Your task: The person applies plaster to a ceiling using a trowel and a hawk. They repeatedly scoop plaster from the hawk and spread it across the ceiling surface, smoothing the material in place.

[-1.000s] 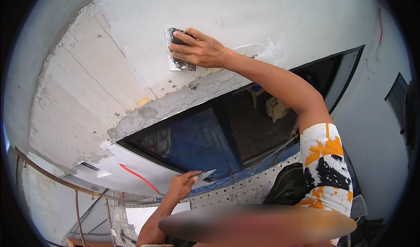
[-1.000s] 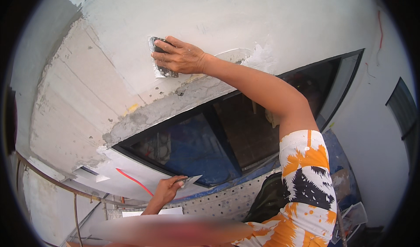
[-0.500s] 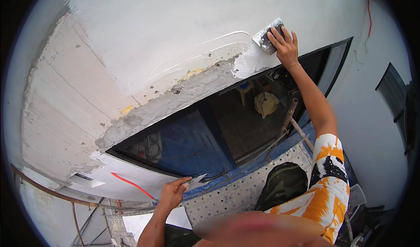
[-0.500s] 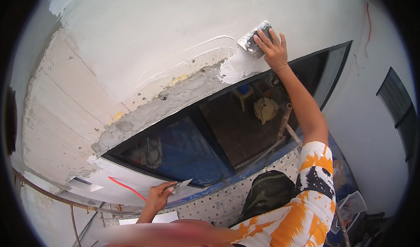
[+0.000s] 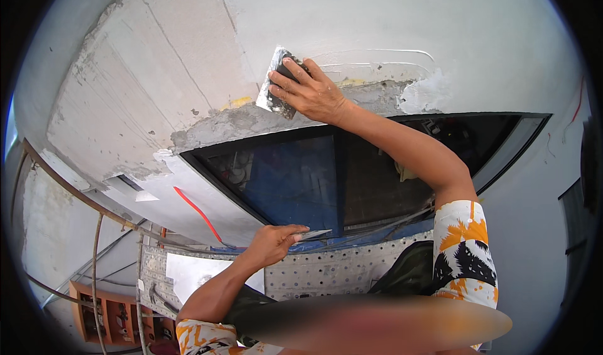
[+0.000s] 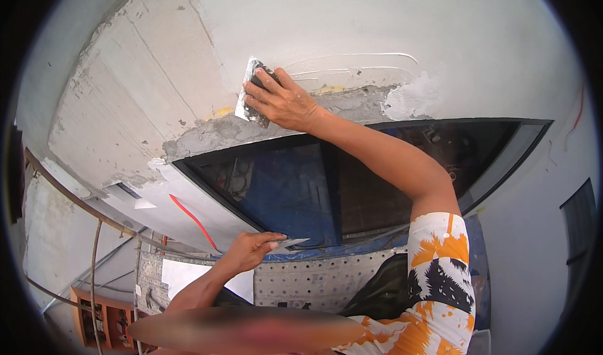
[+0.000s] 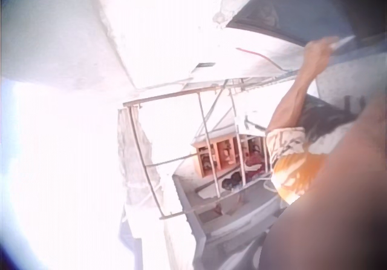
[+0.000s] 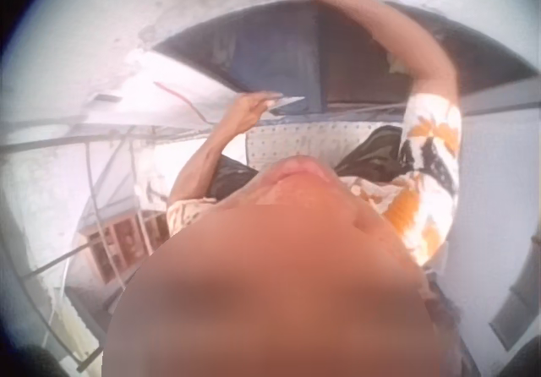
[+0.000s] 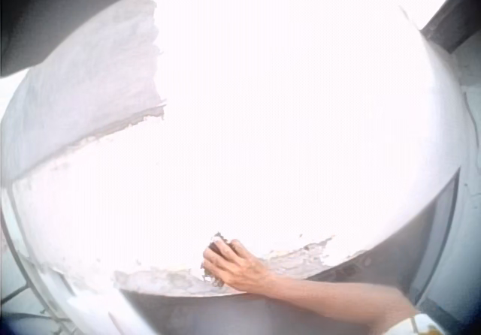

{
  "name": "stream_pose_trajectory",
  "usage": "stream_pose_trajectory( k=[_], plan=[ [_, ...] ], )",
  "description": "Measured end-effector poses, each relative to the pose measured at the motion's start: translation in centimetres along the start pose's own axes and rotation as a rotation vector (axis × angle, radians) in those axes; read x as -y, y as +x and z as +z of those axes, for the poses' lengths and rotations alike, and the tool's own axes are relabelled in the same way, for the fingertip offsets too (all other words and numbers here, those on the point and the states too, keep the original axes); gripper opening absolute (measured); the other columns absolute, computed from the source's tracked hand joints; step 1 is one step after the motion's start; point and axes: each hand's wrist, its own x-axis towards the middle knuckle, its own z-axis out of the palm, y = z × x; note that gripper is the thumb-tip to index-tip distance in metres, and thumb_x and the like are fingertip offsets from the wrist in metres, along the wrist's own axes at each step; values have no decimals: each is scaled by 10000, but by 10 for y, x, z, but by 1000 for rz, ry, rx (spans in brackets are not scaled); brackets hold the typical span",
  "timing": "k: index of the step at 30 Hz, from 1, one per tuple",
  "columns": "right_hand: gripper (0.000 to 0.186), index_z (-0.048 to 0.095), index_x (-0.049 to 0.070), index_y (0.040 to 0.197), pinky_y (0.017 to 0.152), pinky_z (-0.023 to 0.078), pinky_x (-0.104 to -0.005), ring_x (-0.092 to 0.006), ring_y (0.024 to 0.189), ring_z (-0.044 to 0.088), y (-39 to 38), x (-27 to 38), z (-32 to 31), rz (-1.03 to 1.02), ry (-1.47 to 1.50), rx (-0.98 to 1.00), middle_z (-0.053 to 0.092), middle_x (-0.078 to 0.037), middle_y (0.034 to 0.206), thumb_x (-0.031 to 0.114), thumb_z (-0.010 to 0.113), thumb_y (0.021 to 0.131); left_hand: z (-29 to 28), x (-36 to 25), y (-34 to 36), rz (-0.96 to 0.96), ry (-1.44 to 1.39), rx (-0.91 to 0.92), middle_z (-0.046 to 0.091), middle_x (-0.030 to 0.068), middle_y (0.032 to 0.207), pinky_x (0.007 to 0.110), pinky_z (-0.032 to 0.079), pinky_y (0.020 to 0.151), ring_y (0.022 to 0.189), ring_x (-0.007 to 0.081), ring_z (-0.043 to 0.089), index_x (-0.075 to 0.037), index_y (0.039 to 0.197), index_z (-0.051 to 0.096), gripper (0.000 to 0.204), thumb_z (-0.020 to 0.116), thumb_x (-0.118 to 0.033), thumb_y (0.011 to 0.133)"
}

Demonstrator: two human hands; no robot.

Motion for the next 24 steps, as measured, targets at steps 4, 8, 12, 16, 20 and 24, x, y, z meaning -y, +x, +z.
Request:
stream_pose_trajectory(
  k=[4, 8, 12, 16, 20, 24],
  plan=[
    [271, 727, 149, 1161, 1087, 405, -463, -312, 1328, 466, 32, -6, 25, -36, -172, 90, 588, -42, 1351, 202, 612, 920, -6, 2, -3, 23, -1, 15, 752, 158, 1028, 319, 547, 768, 798, 241, 709, -72, 1212, 719, 260, 619, -186, 1000],
    [291, 721, 198, 1190, 1121, 389, -449, -289, 1357, 463, -37, -65, -13, 19, -198, 119, 584, 3, 1404, 182, 613, 920, -15, 7, -8, -97, -43, 81, 751, 153, 1061, 339, 550, 789, 852, 288, 730, -92, 1232, 711, 291, 603, -244, 1009],
    [375, 705, 265, 1224, 1132, 384, -445, -258, 1352, 486, -136, -136, -79, 175, -385, 184, 582, 69, 1430, 110, 629, 892, -13, 9, -6, -84, -86, 57, 756, 153, 1038, 327, 547, 782, 837, 231, 727, -79, 1217, 719, 275, 618, -214, 1000],
    [511, 686, 279, 1267, 1088, 416, -473, -287, 1323, 520, -227, -178, -128, 393, -517, 185, 605, 62, 1416, 12, 608, 838, -8, 7, 3, -64, -89, 42, 757, 155, 1044, 318, 544, 784, 837, 231, 727, -76, 1212, 721, 265, 623, -178, 987],
    [477, 684, 235, 1272, 1053, 439, -493, -334, 1306, 528, -286, -153, -148, 634, -484, 225, 621, 15, 1397, 40, 636, 840, -1, 7, 11, -93, -99, 19, 756, 162, 1055, 313, 542, 798, 851, 235, 730, -66, 1205, 722, 261, 634, -150, 973],
    [459, 665, 154, 1294, 1052, 440, -519, -373, 1288, 536, -291, -144, -152, 591, -447, -14, 636, -34, 1372, 64, 670, 844, 2, 12, 19, -94, -65, -32, 755, 167, 1063, 310, 544, 828, 894, 236, 735, -60, 1192, 728, 254, 649, -133, 962]
  ],
)
